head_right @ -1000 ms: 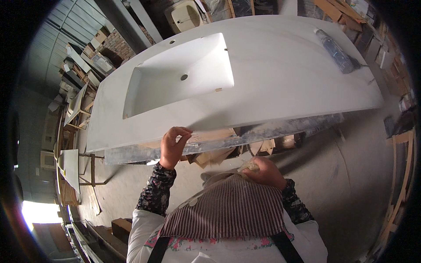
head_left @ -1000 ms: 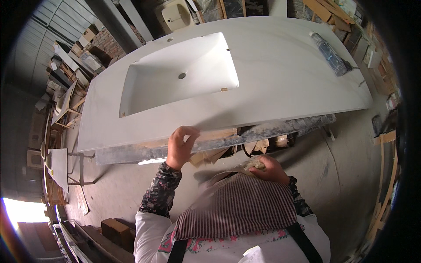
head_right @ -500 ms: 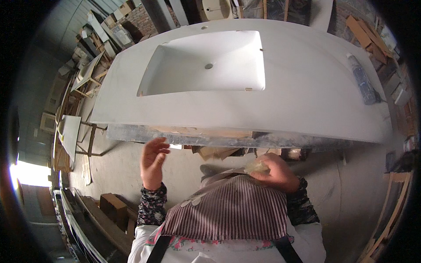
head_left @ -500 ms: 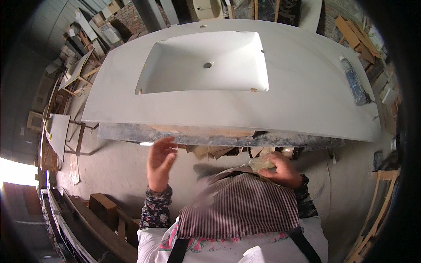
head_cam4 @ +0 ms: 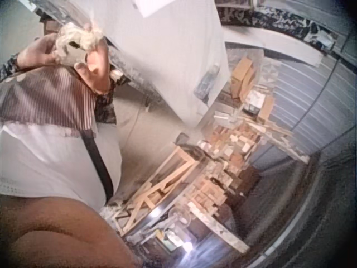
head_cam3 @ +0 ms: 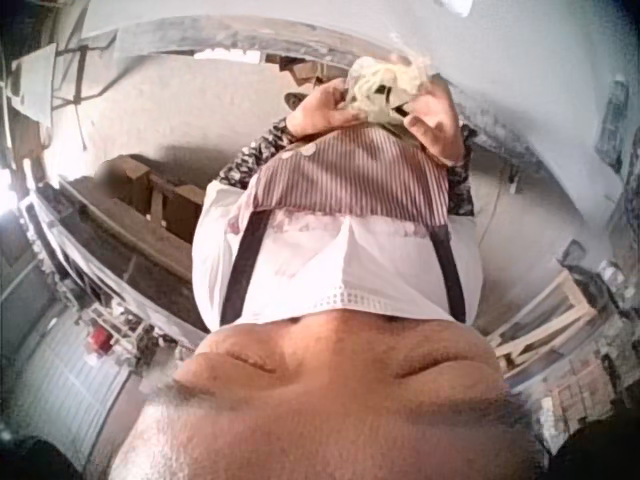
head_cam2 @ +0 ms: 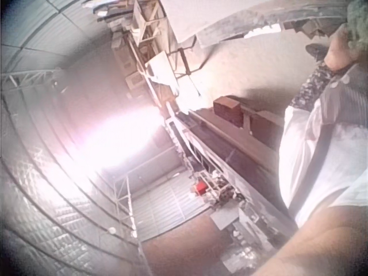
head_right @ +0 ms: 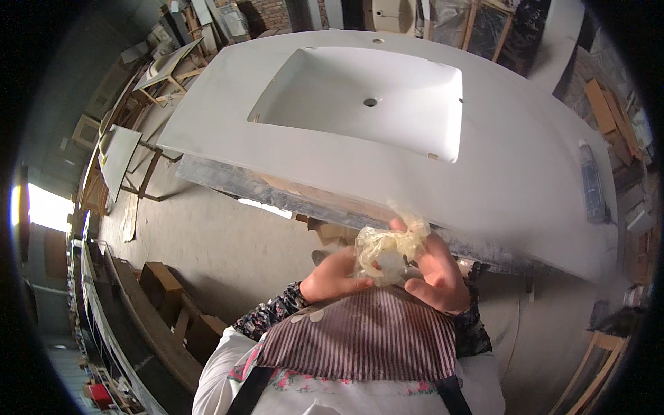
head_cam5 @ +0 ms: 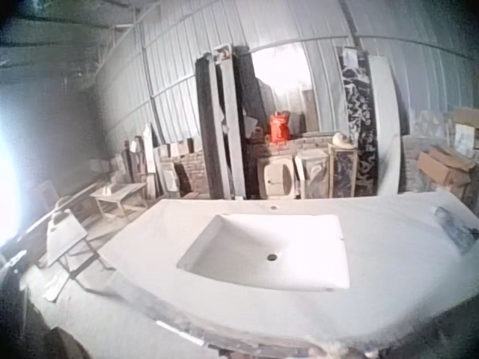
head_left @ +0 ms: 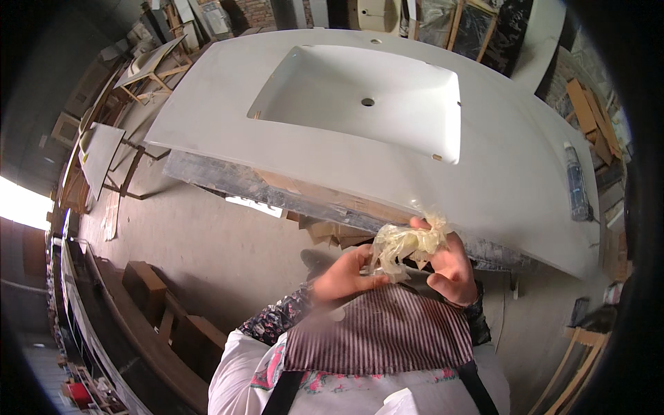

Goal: The person scrapes the edge of a white bathroom vanity countertop with a small tool, then uses a heat gun to apply heat to the sink basin area. The person also handles a small metal strip and a yellow object while moving around the workshop.

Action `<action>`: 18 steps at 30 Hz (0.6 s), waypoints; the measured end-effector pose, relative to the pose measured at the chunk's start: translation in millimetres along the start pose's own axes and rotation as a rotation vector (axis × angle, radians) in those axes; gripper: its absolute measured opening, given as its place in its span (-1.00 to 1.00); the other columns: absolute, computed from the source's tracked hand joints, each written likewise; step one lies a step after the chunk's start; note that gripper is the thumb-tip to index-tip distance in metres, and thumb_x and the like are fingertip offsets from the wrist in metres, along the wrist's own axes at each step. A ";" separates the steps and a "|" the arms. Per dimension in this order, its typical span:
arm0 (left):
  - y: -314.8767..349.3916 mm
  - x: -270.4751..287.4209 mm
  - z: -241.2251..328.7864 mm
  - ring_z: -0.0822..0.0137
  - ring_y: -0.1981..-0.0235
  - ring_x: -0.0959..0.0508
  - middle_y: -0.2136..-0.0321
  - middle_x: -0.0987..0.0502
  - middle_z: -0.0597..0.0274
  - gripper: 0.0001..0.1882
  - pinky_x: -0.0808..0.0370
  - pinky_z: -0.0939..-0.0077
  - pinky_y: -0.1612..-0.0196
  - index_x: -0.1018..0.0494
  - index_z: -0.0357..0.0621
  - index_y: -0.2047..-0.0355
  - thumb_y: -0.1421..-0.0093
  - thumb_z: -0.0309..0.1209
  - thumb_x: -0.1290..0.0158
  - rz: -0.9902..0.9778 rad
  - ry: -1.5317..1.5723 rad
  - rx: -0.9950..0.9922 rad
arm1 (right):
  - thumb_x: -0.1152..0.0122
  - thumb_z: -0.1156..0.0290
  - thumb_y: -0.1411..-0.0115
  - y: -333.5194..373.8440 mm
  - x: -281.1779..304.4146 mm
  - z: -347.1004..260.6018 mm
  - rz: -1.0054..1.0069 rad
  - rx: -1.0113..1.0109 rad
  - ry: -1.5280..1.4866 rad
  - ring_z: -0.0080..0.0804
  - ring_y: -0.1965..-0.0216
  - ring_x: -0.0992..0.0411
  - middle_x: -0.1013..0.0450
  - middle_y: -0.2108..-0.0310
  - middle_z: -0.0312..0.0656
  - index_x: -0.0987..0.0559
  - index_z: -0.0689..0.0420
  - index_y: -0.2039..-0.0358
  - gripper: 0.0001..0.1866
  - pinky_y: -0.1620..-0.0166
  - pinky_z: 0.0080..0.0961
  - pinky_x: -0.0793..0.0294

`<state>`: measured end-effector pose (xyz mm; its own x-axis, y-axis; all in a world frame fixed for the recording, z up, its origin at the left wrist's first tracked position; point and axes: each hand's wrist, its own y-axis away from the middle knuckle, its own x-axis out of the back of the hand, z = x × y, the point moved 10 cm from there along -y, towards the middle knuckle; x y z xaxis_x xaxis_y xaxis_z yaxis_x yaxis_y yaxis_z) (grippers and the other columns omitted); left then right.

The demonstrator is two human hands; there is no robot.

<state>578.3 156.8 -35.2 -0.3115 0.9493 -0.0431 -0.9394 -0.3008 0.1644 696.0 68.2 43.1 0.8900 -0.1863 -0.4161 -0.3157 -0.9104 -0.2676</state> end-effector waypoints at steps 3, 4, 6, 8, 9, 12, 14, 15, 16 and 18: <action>7.7 42.5 7.1 0.44 0.17 -0.50 0.23 -0.49 0.23 -0.47 -0.46 0.53 -0.01 -0.28 -0.28 -0.05 -0.09 -0.56 -0.23 0.320 -0.188 0.016 | -0.27 0.43 -0.18 2.8 13.8 -8.0 0.063 0.040 0.799 -0.20 -0.12 -0.37 -0.37 -0.09 0.04 -0.28 0.29 -0.20 -0.40 -0.15 -0.33 -0.33; 14.1 50.8 22.2 0.41 0.12 -0.49 0.20 -0.47 0.19 -0.39 -0.45 0.51 -0.04 -0.22 -0.27 -0.11 -0.08 -0.58 -0.23 0.366 -0.176 -0.105 | -0.26 0.46 -0.16 3.3 17.8 -5.3 0.055 0.003 0.753 -0.23 0.01 -0.46 -0.45 0.04 0.01 -0.36 0.33 -0.09 -0.50 -0.04 -0.38 -0.42; 23.3 63.0 34.0 0.32 0.00 -0.46 0.07 -0.40 0.09 -0.14 -0.41 0.42 -0.11 0.01 -0.21 -0.28 -0.04 -0.63 -0.22 0.359 -0.163 -0.158 | -0.28 0.45 -0.15 8.3 19.7 13.6 0.018 -0.164 0.770 -0.23 0.06 -0.48 -0.47 0.10 0.01 -0.39 0.33 -0.05 -0.53 0.01 -0.39 -0.44; 29.8 65.1 45.1 0.28 -0.02 -0.45 0.05 -0.38 0.07 -0.11 -0.41 0.38 -0.11 0.04 -0.18 -0.30 -0.04 -0.64 -0.22 0.340 -0.075 -0.253 | -0.32 0.43 -0.12 13.5 19.7 31.5 0.036 -0.277 0.690 -0.27 0.19 -0.51 -0.49 0.19 -0.04 -0.46 0.29 0.03 -0.58 0.12 -0.39 -0.49; 33.6 66.2 50.9 0.26 -0.02 -0.45 0.04 -0.37 0.06 -0.10 -0.41 0.37 -0.11 0.06 -0.17 -0.31 -0.04 -0.65 -0.21 0.336 -0.045 -0.306 | -0.36 0.40 -0.09 18.2 22.9 41.9 0.030 -0.378 0.827 -0.33 0.27 -0.51 -0.50 0.25 -0.11 -0.50 0.26 0.10 -0.62 0.21 -0.41 -0.49; 32.8 60.9 50.2 0.21 -0.14 -0.35 -0.05 -0.33 0.06 0.03 -0.35 0.29 -0.17 0.14 -0.12 -0.36 -0.03 -0.46 -0.32 0.279 0.097 -0.309 | -0.40 0.36 -0.07 18.2 3.9 61.5 -0.160 -0.357 0.757 -0.36 0.25 -0.46 -0.45 0.18 -0.14 -0.52 0.24 0.14 -0.61 0.20 -0.46 -0.48; 30.3 54.0 49.7 0.22 -0.20 -0.27 -0.10 -0.29 0.08 0.12 -0.26 0.24 -0.23 0.15 -0.14 -0.37 0.01 -0.26 -0.39 0.263 0.119 -0.317 | -0.42 0.41 -0.03 14.1 -9.6 71.8 -0.287 -0.251 0.793 -0.33 0.08 -0.39 -0.36 0.07 -0.10 -0.42 0.18 -0.04 -0.44 0.11 -0.46 -0.42; 29.0 46.3 51.7 0.22 -0.17 -0.27 -0.10 -0.28 0.07 0.11 -0.25 0.23 -0.22 0.11 -0.18 -0.36 0.02 -0.20 -0.40 0.240 0.008 -0.331 | -0.42 0.41 -0.04 10.5 -20.4 65.3 -0.350 -0.068 0.774 -0.28 0.04 -0.37 -0.32 0.01 -0.07 -0.39 0.18 -0.09 -0.39 0.10 -0.45 -0.43; 28.8 34.2 55.1 0.18 -0.16 -0.29 -0.09 -0.29 0.05 0.07 -0.25 0.22 -0.22 0.07 -0.19 -0.34 0.00 -0.20 -0.38 0.205 -0.084 -0.372 | -0.38 0.42 -0.09 14.9 -19.1 81.3 -0.404 -0.206 0.666 -0.21 -0.02 -0.33 -0.25 -0.04 -0.04 -0.33 0.17 -0.15 -0.37 0.00 -0.43 -0.39; 27.1 15.4 52.6 0.10 -0.15 -0.30 -0.09 -0.29 -0.01 -0.02 -0.26 0.23 -0.21 0.00 -0.21 -0.31 -0.02 -0.23 -0.35 0.163 -0.286 -0.373 | -0.31 0.44 -0.14 14.4 -21.6 96.5 -0.458 -0.235 0.571 -0.25 -0.03 -0.34 -0.30 -0.01 -0.06 -0.28 0.23 -0.18 -0.37 -0.09 -0.41 -0.34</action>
<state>555.5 168.1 20.5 -0.4557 0.8588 0.2342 -0.8853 -0.4100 -0.2193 640.5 94.8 -35.7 0.9670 0.1247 0.2220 0.1470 -0.9853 -0.0866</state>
